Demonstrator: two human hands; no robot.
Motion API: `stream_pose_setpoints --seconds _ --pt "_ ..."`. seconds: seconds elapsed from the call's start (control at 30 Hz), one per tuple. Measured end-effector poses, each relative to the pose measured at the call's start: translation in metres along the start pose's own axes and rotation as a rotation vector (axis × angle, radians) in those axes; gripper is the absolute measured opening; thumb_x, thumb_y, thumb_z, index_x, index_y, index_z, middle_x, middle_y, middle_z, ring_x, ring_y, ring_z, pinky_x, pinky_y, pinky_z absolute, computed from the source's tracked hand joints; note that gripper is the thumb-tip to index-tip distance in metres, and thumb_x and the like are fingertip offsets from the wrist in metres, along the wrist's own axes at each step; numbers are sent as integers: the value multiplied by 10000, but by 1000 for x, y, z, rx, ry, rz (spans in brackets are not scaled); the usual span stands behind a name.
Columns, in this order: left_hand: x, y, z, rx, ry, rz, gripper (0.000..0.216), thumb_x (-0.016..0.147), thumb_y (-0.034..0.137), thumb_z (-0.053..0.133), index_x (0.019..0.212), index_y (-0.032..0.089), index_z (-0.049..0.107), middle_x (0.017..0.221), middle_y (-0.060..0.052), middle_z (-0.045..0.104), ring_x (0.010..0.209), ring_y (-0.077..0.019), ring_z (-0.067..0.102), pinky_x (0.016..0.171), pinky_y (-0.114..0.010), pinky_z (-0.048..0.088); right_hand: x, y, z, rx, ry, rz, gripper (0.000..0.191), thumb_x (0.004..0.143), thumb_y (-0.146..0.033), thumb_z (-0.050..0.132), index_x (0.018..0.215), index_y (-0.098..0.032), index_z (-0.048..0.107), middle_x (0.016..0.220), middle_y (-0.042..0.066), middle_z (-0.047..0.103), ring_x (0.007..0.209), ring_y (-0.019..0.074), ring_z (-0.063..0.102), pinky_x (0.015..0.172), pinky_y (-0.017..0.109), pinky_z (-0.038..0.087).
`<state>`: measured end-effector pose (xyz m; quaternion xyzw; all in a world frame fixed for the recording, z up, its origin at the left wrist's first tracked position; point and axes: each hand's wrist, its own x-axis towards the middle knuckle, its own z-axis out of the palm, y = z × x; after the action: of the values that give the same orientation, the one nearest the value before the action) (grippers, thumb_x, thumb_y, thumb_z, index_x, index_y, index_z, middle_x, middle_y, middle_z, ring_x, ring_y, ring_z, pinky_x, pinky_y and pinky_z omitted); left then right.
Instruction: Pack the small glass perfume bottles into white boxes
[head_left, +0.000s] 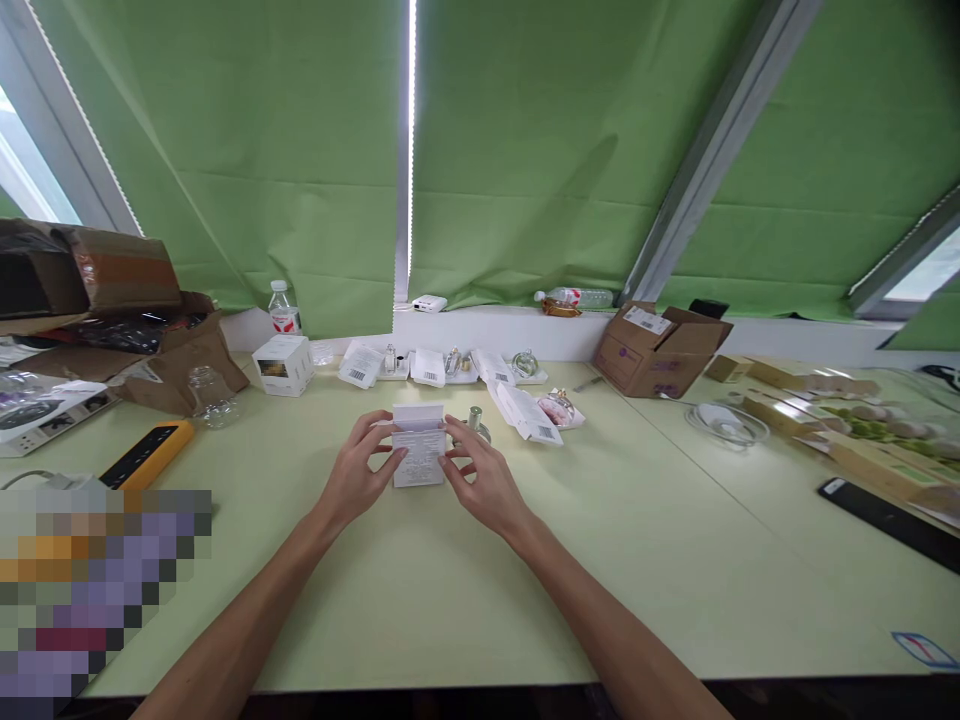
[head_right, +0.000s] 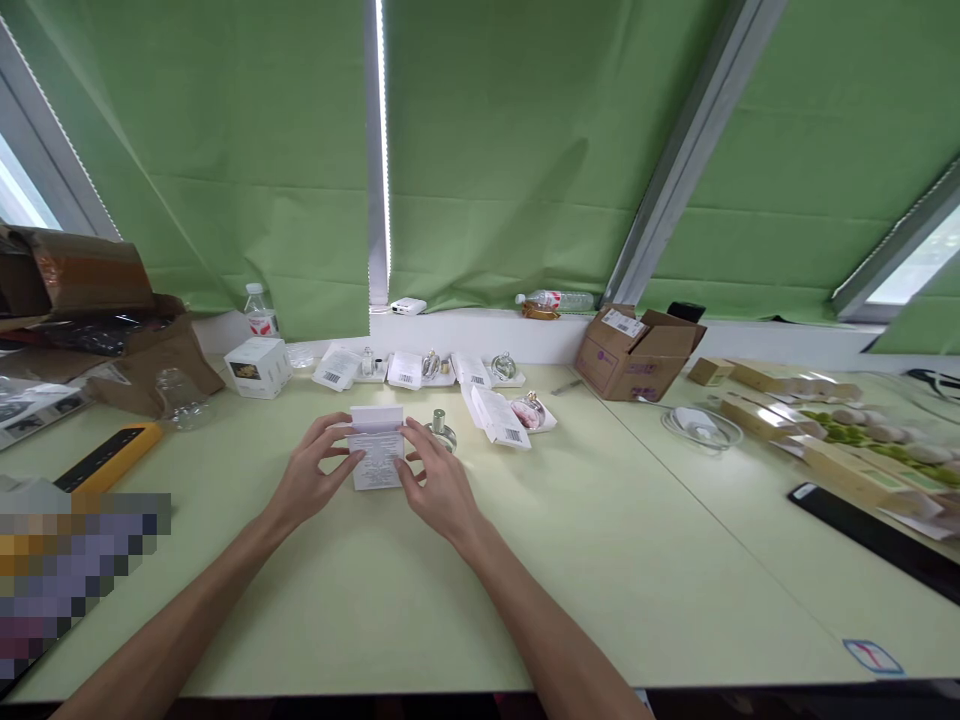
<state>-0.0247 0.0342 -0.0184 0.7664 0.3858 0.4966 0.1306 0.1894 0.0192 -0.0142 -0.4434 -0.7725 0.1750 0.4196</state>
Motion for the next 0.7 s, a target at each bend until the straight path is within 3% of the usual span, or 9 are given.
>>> stream_pose_setpoints --seconds 0.2,0.4,0.7 --pt "0 -1 0 84 17 29 179 897 264 545 1068 253 593 1343 -67 462 1177 -222 536 917 -410 563 0 -3 -4 19 -35 -3 481 900 -302 483 1376 -320 415 1475 57 381 858 159 681 632 285 598" --pt "-1 -2 1 -1 -14 13 234 895 251 548 1127 272 576 1376 -58 411 1181 -197 531 858 -340 592 0 -2 -5 39 -51 7 463 888 -284 500 1345 -330 450 1484 56 367 859 154 681 638 277 597" --pt "-2 1 1 77 -45 40 262 914 255 516 1171 289 551 1472 -45 334 1173 -204 533 815 -332 589 -1 1 -3 2 -41 -40 504 885 -290 510 1375 -325 403 1482 53 370 844 148 667 640 286 596"
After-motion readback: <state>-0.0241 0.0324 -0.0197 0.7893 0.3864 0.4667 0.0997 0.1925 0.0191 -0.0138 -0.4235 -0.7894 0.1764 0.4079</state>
